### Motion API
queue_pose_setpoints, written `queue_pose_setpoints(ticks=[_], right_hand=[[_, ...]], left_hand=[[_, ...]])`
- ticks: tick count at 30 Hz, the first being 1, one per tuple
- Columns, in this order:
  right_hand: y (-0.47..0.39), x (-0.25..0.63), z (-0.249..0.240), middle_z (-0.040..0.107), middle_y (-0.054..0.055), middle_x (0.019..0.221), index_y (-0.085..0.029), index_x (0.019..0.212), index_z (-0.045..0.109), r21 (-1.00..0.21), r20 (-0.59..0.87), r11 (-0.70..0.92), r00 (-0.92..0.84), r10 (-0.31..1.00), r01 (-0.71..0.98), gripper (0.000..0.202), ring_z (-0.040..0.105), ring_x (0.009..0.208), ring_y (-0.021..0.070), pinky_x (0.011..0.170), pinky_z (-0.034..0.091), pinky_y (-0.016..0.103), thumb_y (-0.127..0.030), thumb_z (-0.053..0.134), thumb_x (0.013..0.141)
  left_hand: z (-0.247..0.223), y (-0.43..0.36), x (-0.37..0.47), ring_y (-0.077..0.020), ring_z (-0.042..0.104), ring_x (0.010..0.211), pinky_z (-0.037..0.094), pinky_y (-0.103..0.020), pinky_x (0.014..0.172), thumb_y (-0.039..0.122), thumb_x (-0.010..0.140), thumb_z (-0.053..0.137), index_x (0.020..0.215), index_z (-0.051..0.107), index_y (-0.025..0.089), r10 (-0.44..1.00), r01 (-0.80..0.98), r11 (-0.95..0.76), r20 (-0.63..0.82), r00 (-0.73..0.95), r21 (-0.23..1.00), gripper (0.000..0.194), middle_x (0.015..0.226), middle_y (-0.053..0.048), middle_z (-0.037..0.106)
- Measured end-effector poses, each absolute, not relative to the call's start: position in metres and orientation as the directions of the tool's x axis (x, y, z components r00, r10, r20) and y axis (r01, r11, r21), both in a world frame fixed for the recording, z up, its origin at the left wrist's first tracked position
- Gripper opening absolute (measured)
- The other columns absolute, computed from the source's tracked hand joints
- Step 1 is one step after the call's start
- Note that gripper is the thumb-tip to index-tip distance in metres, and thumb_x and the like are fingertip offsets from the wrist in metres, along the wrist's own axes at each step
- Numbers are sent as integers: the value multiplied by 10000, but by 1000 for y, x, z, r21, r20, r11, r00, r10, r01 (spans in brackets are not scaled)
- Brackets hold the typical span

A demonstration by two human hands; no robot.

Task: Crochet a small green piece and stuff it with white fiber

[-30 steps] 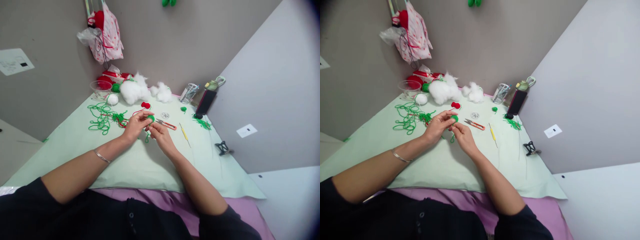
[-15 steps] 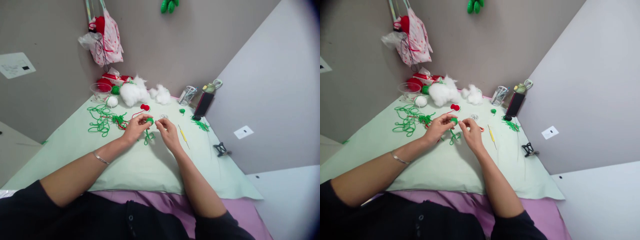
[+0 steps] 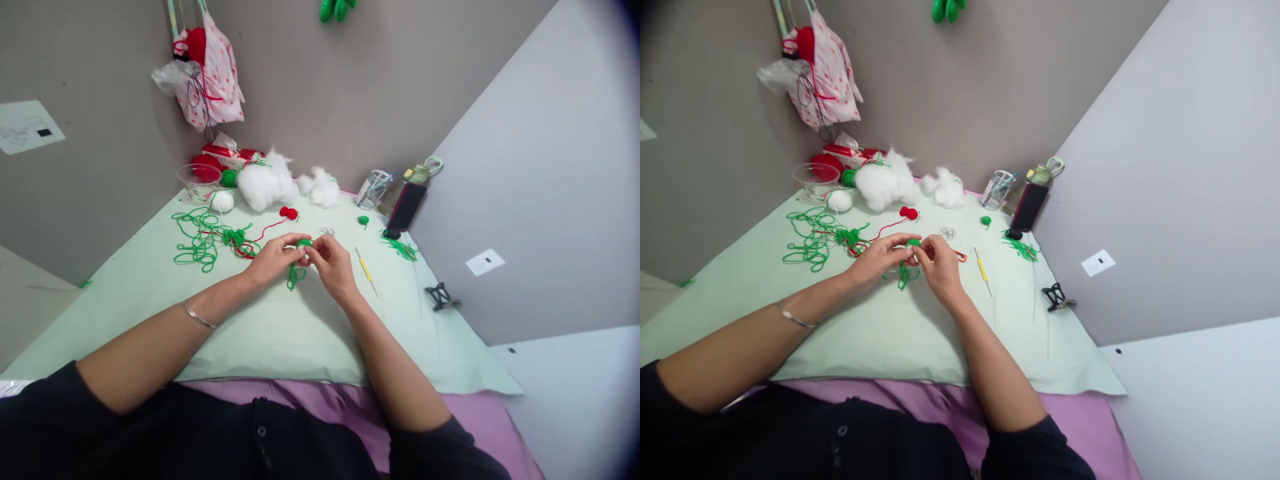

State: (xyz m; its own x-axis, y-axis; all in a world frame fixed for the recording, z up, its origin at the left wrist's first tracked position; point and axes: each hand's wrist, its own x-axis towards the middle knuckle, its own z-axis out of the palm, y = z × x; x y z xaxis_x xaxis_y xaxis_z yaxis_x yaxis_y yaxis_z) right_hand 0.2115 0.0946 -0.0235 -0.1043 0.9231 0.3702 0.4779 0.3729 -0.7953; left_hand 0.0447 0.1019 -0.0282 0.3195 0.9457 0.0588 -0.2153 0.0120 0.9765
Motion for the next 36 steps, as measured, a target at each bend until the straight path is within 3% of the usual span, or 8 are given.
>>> queue_pose_setpoints(ticks=[9,13,16,21,25,28,34,36], right_hand=[[98,223,-13,678,16,877,-223,889,591,-661,270,329,-196,943,675,152,643,838,167,802,507,287,-338,529,968],[111,260,-8,676,147,1173,-150,1069,654,-499,210,90,20,978,862,206,619,1134,255,1027,462,421,-238,482,999],[119,291,-10,596,269,1318,-48,1190,632,-358,150,-157,223,963,920,267,556,1268,352,1064,444,562,-178,549,972],[125,314,-20,633,99,1328,-190,1311,602,-263,52,-289,313,948,920,397,664,1122,232,940,592,454,-399,639,975],[129,312,-21,698,185,1191,-119,1088,713,-345,23,-252,277,961,904,207,665,1130,301,995,523,480,-221,670,912],[128,302,-12,745,164,1028,-135,932,737,-480,34,-156,196,980,863,147,685,1073,300,965,501,429,-140,635,827],[103,257,7,748,26,942,-211,1196,636,-791,21,76,-96,995,607,356,673,651,135,609,529,270,-396,529,913],[93,241,6,689,-15,742,-205,1179,623,-950,-19,69,-279,960,304,368,568,491,106,470,428,234,-442,566,903]], left_hand=[[-32,107,43,-135,700,680,622,-317,722,289,785,786,1095,664,144,946,-250,5,76,314,968,363,761,15,664],[-32,108,43,-95,647,613,643,-337,740,246,783,747,1063,645,149,958,-235,-54,117,262,970,313,748,51,612],[-31,106,42,-102,645,585,639,-325,716,237,794,708,1038,660,153,958,-198,-81,131,254,977,262,695,55,612],[-30,105,38,-154,699,574,574,-253,593,205,767,684,972,681,166,958,-114,-88,115,261,990,209,557,60,603],[-30,108,37,-131,655,525,589,-262,613,198,766,652,933,680,173,961,-97,-97,119,249,991,171,522,70,571],[-32,111,37,-103,592,499,625,-293,670,215,777,641,943,673,171,964,-111,-104,127,232,988,175,534,82,539],[-36,112,38,-125,689,621,619,-286,697,263,808,666,1070,679,145,967,-100,-109,129,222,989,288,682,53,601],[-37,111,38,-140,715,654,607,-281,686,284,816,677,1103,677,141,967,-86,-115,132,219,990,320,763,26,653]])
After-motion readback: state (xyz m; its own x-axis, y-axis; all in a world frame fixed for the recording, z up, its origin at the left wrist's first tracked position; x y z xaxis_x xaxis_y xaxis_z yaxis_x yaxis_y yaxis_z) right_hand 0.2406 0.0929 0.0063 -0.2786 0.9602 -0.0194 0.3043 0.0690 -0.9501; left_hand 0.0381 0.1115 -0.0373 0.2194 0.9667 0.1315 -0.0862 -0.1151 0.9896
